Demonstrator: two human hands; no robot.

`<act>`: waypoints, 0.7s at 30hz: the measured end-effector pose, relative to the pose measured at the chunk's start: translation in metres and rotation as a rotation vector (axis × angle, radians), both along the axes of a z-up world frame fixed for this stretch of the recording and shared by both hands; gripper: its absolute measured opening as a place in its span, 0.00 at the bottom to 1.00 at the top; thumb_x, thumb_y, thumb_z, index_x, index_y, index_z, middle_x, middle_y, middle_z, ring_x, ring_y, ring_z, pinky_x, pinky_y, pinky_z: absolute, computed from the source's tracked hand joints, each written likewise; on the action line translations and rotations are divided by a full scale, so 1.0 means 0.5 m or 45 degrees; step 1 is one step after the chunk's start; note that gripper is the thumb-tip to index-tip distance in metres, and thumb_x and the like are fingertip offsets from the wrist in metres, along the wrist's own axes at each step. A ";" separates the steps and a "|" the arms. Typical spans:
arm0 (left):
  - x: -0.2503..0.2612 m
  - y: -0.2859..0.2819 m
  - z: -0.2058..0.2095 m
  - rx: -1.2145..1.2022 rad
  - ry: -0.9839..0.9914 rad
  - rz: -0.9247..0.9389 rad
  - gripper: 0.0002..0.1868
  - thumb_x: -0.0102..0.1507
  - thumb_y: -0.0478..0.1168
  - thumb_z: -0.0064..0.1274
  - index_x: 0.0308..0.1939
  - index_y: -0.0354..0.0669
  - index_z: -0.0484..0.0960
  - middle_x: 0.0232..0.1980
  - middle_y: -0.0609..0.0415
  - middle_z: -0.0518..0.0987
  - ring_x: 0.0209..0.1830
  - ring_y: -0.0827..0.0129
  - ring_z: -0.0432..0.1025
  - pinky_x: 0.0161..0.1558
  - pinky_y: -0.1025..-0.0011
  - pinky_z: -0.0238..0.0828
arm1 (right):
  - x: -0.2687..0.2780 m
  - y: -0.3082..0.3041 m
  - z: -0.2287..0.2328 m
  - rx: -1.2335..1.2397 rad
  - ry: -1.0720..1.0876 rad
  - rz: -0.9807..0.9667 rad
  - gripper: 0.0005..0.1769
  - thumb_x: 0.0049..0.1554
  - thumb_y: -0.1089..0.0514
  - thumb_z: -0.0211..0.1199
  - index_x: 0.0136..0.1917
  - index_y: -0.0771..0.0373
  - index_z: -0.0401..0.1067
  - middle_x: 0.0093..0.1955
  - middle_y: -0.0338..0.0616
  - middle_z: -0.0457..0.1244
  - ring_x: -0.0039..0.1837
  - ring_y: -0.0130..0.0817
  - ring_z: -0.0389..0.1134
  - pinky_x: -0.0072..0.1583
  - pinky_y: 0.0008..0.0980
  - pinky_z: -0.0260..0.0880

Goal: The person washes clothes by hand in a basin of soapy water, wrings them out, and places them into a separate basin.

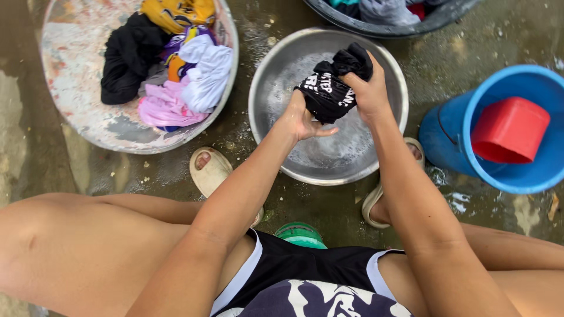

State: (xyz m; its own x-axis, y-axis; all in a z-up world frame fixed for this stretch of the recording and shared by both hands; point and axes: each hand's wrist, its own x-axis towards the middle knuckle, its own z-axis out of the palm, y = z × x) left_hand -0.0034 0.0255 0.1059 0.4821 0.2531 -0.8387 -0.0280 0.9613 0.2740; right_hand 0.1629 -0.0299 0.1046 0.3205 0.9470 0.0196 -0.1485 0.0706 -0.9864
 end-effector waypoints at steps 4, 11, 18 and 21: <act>-0.056 0.024 -0.028 0.002 -0.271 0.371 0.23 0.70 0.50 0.35 0.62 0.44 0.75 0.61 0.44 0.78 0.61 0.51 0.74 0.61 0.40 0.73 | -0.066 0.047 -0.037 -0.188 0.291 -0.181 0.30 0.53 0.67 0.64 0.69 0.68 0.67 0.58 0.41 0.68 0.58 0.31 0.69 0.62 0.31 0.70; -0.257 0.139 -0.091 0.269 -0.283 0.677 0.22 0.70 0.48 0.36 0.61 0.41 0.74 0.59 0.43 0.79 0.60 0.51 0.75 0.58 0.43 0.76 | -0.233 0.203 -0.018 -0.290 0.301 0.044 0.27 0.53 0.63 0.62 0.67 0.61 0.67 0.57 0.36 0.67 0.61 0.27 0.66 0.65 0.27 0.63; -0.515 0.265 -0.133 0.492 -0.379 1.117 0.17 0.71 0.43 0.43 0.60 0.38 0.75 0.58 0.46 0.80 0.58 0.55 0.75 0.58 0.45 0.78 | -0.457 0.408 0.042 -0.085 0.102 0.401 0.17 0.54 0.64 0.66 0.57 0.66 0.72 0.51 0.38 0.67 0.53 0.28 0.67 0.58 0.29 0.68; -0.611 0.294 -0.146 0.492 -0.287 1.280 0.16 0.69 0.41 0.45 0.57 0.37 0.75 0.55 0.44 0.79 0.55 0.54 0.74 0.56 0.46 0.78 | -0.556 0.477 0.053 -0.143 -0.099 0.449 0.17 0.54 0.61 0.68 0.56 0.65 0.72 0.49 0.38 0.68 0.50 0.26 0.68 0.54 0.28 0.70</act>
